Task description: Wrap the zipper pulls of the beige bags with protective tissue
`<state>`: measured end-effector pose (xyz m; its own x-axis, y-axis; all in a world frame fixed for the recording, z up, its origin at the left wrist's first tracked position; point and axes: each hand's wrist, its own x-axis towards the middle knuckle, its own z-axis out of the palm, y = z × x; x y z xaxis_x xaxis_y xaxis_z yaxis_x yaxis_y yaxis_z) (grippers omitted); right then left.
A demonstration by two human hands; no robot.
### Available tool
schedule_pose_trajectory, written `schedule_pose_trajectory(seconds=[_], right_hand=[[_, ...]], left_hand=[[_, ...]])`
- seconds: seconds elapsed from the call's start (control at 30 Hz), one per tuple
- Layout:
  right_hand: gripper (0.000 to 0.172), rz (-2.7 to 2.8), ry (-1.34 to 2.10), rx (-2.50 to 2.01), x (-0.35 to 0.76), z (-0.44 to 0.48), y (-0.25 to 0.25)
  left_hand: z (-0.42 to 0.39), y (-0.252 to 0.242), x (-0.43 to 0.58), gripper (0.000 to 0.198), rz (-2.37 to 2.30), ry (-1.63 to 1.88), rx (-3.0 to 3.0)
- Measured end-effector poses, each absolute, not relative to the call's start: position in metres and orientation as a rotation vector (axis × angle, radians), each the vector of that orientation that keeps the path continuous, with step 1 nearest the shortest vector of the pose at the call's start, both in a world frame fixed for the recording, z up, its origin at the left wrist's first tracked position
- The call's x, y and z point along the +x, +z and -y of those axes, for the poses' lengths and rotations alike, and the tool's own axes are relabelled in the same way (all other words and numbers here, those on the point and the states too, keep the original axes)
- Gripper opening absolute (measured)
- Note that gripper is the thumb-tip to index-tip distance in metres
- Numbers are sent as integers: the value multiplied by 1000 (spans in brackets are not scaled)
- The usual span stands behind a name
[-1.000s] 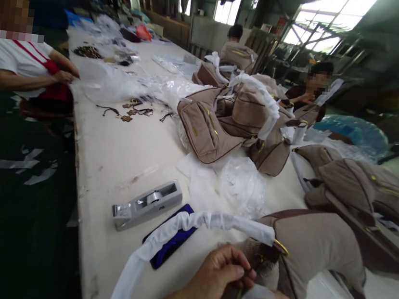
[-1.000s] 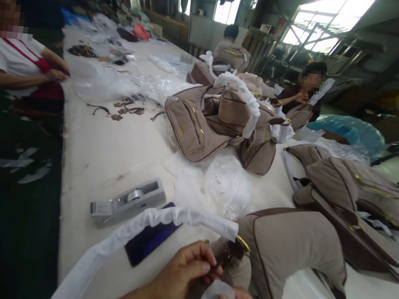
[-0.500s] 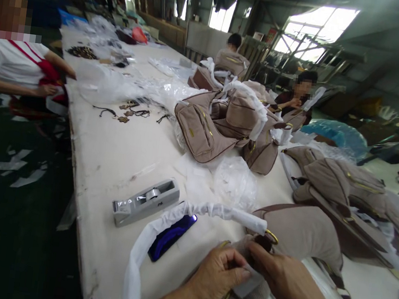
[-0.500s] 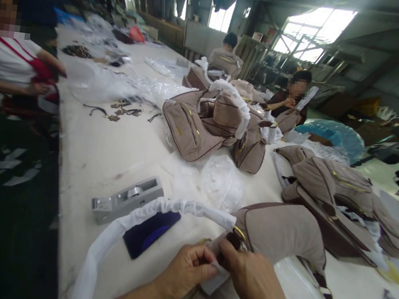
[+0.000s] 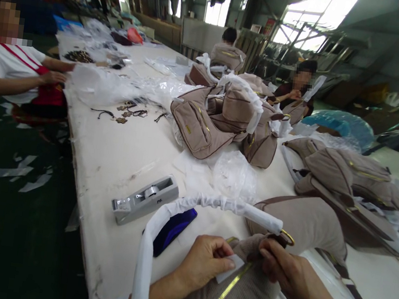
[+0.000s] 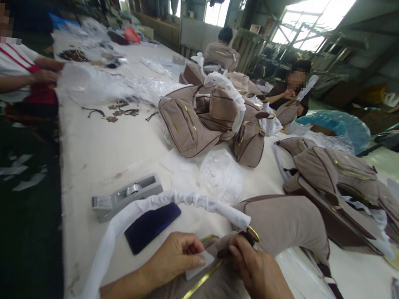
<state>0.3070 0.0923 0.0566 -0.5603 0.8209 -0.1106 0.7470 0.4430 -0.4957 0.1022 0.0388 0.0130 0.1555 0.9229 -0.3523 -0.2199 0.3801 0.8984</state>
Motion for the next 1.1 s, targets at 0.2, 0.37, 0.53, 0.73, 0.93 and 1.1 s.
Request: schedule_pose_trajectory(seconds=[0.2, 0.37, 0.53, 0.73, 0.93, 1.1], right_hand=[[29, 2583, 727, -1402, 305, -89, 63], [31, 2559, 696, -1383, 302, -88, 64], [30, 2387, 630, -1331, 311, -80, 55], [30, 2126, 379, -1452, 329, -65, 43], [37, 2530, -126, -1072, 320, -89, 61], [33, 2554, -66, -1166, 312, -111, 65]], left_hand=[[-45, 22, 114, 11, -1094, 937, 836], [-54, 24, 125, 18, -1063, 934, 849], [-70, 25, 143, 26, -964, 967, 838], [-74, 30, 155, 30, -1027, 1073, 800], [-75, 34, 161, 29, -1079, 1155, 789], [-84, 30, 158, 30, -1067, 1091, 819]])
